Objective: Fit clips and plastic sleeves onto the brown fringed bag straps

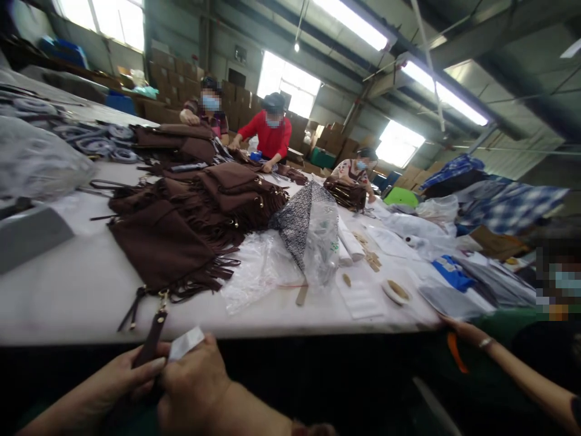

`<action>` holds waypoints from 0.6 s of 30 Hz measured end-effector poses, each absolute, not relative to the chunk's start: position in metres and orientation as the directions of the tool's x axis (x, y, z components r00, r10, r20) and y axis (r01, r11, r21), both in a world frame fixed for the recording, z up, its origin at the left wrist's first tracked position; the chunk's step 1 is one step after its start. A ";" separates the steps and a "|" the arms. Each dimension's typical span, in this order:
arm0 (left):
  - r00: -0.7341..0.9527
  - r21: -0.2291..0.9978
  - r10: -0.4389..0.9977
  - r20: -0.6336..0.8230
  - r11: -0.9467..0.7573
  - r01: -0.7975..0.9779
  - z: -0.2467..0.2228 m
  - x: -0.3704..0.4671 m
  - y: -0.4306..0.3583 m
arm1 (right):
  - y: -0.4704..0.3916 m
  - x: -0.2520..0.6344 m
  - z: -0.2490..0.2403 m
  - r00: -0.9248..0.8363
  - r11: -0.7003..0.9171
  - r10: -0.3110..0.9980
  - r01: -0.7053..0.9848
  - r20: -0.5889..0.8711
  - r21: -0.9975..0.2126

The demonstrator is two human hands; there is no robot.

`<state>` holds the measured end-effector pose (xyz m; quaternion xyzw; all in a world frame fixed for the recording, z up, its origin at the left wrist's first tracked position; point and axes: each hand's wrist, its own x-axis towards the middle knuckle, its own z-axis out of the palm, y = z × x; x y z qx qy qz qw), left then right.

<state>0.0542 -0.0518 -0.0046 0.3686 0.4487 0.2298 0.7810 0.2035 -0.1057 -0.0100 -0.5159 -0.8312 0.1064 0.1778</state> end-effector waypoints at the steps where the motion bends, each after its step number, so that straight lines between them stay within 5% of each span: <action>1: 0.510 0.791 0.689 -0.514 0.612 -0.030 -0.003 0.054 -0.052 | -0.102 0.201 -0.007 -0.452 0.477 0.879 0.817 0.153 -0.325; 8: 0.529 0.799 0.672 -0.519 0.601 0.020 -0.024 0.047 -0.046 | -0.094 0.193 -0.002 -0.626 0.610 0.774 0.777 -0.092 -0.157; 13: 0.489 0.790 0.680 -0.546 0.612 0.031 -0.037 0.044 -0.045 | -0.099 0.193 0.003 -0.650 0.648 0.759 0.760 -0.035 -0.049; 18: 0.466 0.773 0.689 -0.555 0.634 -0.015 -0.041 0.036 -0.039 | -0.109 0.200 -0.012 -0.570 0.591 0.807 0.789 0.158 -0.171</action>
